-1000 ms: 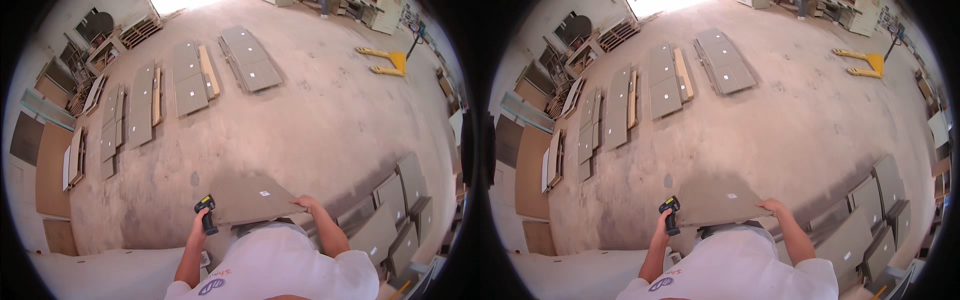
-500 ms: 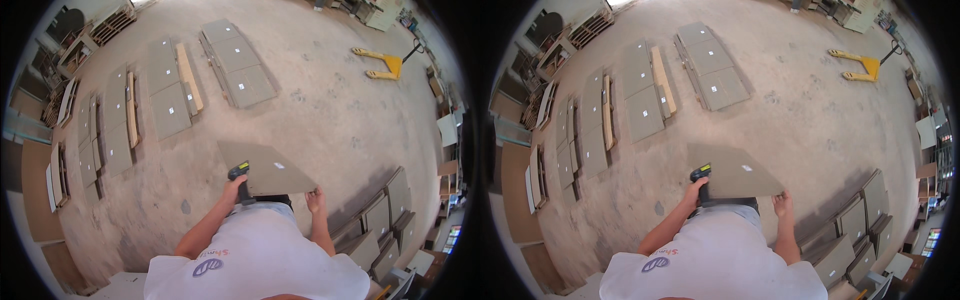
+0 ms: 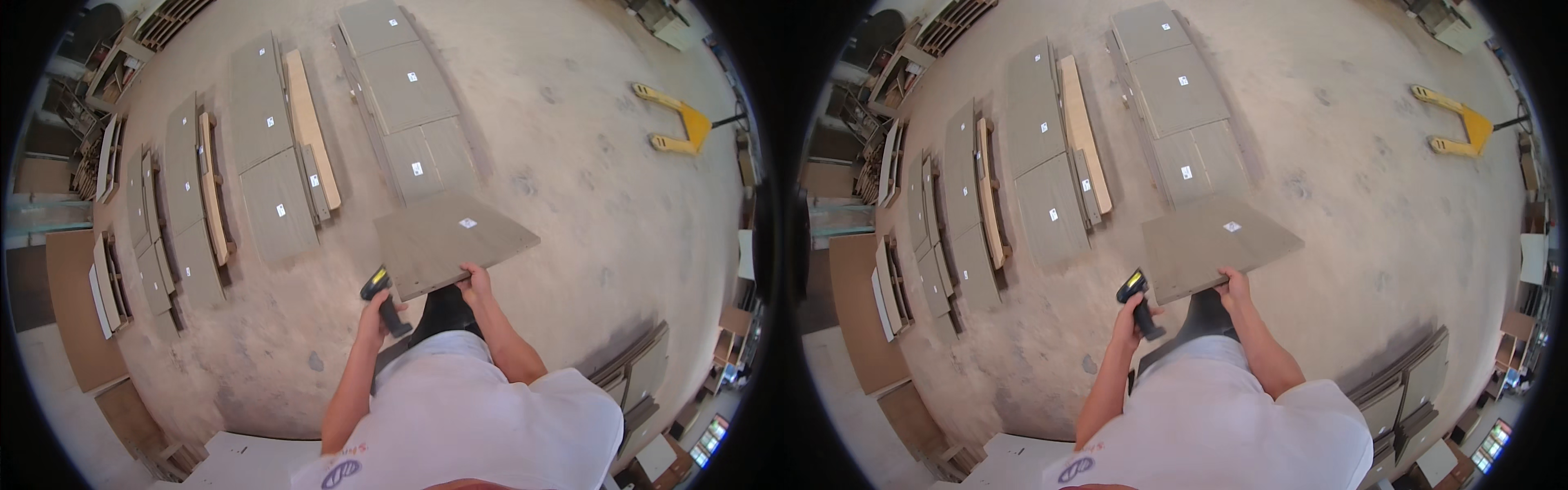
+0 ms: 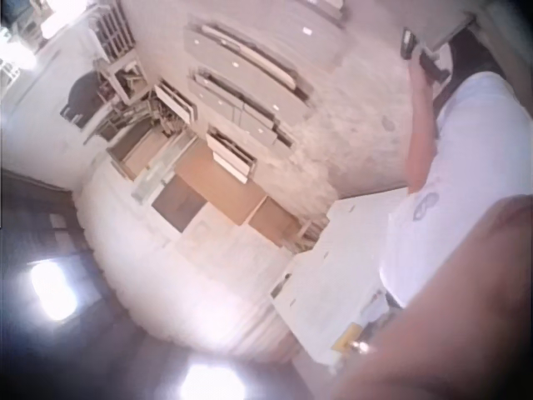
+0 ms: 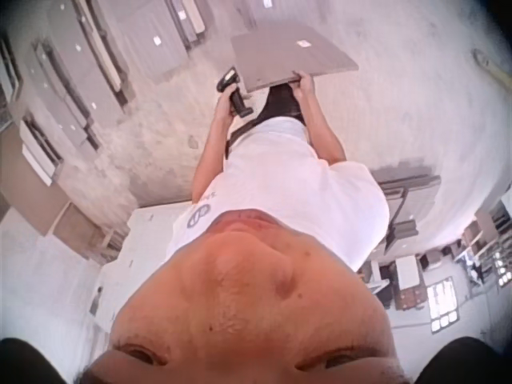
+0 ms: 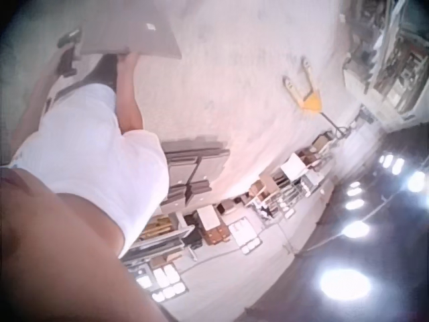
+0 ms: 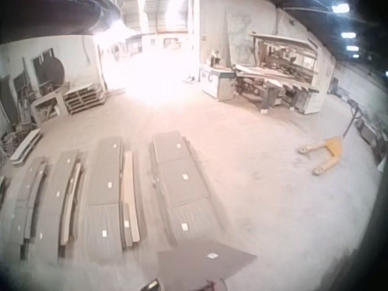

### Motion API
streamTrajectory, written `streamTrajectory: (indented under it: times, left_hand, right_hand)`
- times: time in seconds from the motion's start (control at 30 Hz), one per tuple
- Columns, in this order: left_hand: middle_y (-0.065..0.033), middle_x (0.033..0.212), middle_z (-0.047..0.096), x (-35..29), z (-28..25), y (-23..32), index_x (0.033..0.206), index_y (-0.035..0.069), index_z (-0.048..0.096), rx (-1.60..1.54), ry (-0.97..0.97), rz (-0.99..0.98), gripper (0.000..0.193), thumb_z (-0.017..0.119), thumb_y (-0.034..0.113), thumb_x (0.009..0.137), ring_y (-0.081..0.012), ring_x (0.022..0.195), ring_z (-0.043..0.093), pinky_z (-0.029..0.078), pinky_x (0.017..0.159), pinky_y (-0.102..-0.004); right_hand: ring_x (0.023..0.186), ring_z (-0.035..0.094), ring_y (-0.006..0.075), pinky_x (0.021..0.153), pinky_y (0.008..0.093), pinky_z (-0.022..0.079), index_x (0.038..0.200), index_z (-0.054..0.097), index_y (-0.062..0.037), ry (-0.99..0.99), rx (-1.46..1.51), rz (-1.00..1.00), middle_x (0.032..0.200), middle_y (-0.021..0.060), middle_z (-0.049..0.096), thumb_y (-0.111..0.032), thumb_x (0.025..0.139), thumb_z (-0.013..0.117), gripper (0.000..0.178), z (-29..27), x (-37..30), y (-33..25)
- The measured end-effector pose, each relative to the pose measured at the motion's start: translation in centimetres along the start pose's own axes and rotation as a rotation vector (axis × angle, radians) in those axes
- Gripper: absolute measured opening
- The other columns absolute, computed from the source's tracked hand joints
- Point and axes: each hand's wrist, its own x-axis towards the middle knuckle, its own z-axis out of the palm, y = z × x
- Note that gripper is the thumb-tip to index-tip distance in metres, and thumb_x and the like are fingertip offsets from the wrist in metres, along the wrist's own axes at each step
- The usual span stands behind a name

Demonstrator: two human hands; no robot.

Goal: The person repeatedly picks up flat wood panels from the floor, scans their barcodes with a handheld scanner, and places them on a large black worktable. The person also uses a yellow air blow gun to clear dust from the table surface between scans.

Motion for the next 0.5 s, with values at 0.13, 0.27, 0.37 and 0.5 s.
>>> streamTrajectory:
  times: [0.13,0.27,0.37,0.5]
  left_hand:
    - [-0.0086,0.076,0.071,-0.3,-2.3,3.3,0.090,0.009,0.060,-0.137,0.161,0.040,0.036,0.067,0.044,0.089,-0.0146,0.057,0.065,0.045,0.044,-0.0230]
    - [-0.0070,0.071,0.066,-0.7,-2.5,3.4,0.088,0.007,0.061,-0.279,0.435,0.051,0.036,0.067,0.042,0.089,-0.0227,0.071,0.069,0.056,0.067,-0.0315]
    - [-0.0113,0.072,0.070,-1.2,-2.8,4.8,0.082,0.008,0.063,-0.228,0.452,-0.062,0.036,0.065,0.043,0.089,-0.0164,0.057,0.065,0.046,0.047,-0.0244]
    - [-0.0138,0.075,0.071,-1.3,-0.8,5.2,0.083,0.010,0.062,-0.137,0.492,-0.079,0.031,0.064,0.040,0.091,-0.0103,0.039,0.047,0.031,0.034,-0.0246]
  right_hand:
    - [0.083,0.064,0.0229,0.066,0.0382,0.055,0.108,0.059,-0.0020,0.001,-0.084,0.006,0.098,0.0106,0.063,-0.002,0.084,0.062,0.024,5.4,13.3,-4.6]
    - [0.065,0.055,0.0182,0.057,0.0355,0.049,0.095,0.061,-0.0062,0.029,-0.118,-0.003,0.083,0.0055,0.058,-0.006,0.083,0.067,0.013,13.0,26.4,-8.2]
    - [0.064,0.052,0.0173,0.063,0.0358,0.052,0.096,0.061,-0.0069,-0.005,-0.142,-0.025,0.081,0.0029,0.057,-0.009,0.083,0.070,0.015,19.1,36.2,-11.2]
    - [0.086,0.064,0.0201,0.073,0.0357,0.057,0.104,0.062,-0.0042,-0.070,-0.386,-0.015,0.093,0.0086,0.065,-0.012,0.087,0.068,0.020,26.2,41.2,-12.6]
